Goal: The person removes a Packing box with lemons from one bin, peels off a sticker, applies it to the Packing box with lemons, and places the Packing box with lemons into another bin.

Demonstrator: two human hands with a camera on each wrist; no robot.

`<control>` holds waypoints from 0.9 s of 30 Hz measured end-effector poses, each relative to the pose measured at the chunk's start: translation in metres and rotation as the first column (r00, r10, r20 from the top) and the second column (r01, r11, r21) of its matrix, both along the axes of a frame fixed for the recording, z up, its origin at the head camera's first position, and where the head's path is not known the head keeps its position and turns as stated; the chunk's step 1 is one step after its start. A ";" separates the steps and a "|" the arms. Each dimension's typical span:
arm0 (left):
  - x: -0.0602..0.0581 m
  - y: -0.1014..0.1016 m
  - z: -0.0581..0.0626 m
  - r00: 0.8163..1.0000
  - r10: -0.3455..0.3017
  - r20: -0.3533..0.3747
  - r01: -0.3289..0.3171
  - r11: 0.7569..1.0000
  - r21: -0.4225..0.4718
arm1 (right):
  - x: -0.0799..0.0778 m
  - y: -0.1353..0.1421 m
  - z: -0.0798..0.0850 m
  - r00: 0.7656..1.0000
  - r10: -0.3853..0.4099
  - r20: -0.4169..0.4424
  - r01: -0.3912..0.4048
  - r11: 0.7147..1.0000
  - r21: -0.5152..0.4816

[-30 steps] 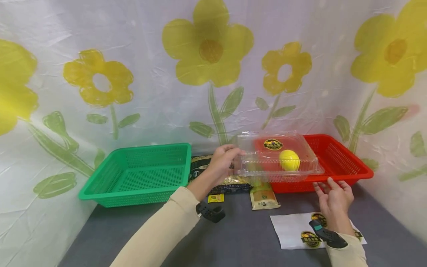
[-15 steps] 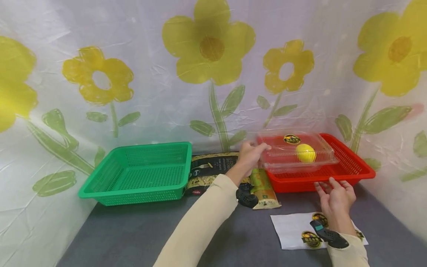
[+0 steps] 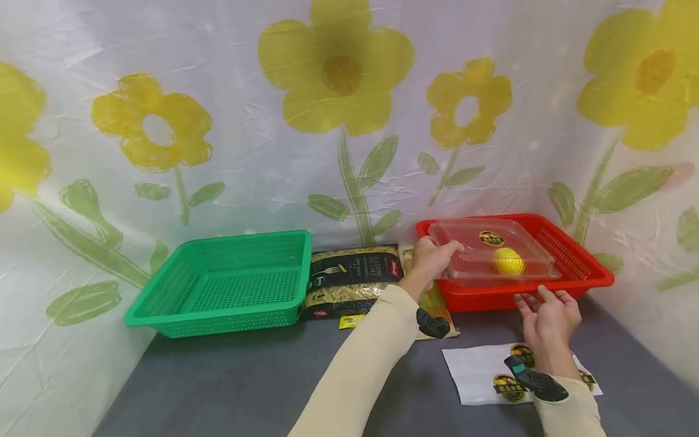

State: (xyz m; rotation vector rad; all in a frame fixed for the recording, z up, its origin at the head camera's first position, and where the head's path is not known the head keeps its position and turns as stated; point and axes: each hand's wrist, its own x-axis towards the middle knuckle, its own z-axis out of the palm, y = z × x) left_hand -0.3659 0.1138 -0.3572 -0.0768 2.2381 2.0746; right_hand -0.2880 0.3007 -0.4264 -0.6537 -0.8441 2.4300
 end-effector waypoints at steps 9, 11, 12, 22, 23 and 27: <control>-0.005 0.009 0.000 0.997 0.006 -0.074 -0.027 0.957 -0.289 | -0.002 -0.001 0.001 1.000 -0.017 -0.021 0.017 1.000 0.003; -0.006 0.011 0.001 0.995 0.006 -0.105 -0.047 0.919 -0.392 | -0.001 -0.002 0.000 1.000 -0.019 -0.017 0.020 1.000 0.015; -0.006 0.011 0.001 0.993 0.004 -0.115 -0.053 0.900 -0.432 | -0.001 -0.002 0.000 1.000 -0.021 -0.016 0.022 1.000 0.016; -0.007 0.006 0.006 0.995 -0.049 -0.085 -0.004 0.850 -0.527 | -0.003 -0.003 0.000 0.999 -0.037 -0.025 0.037 0.999 0.012; -0.007 0.006 0.006 0.995 -0.054 -0.082 0.001 0.844 -0.536 | -0.003 -0.003 0.000 0.999 -0.037 -0.022 0.038 0.999 0.013; -0.004 0.005 0.007 0.995 -0.057 -0.081 0.002 0.826 -0.564 | -0.003 -0.003 -0.002 0.999 -0.037 -0.018 0.038 0.999 0.012</control>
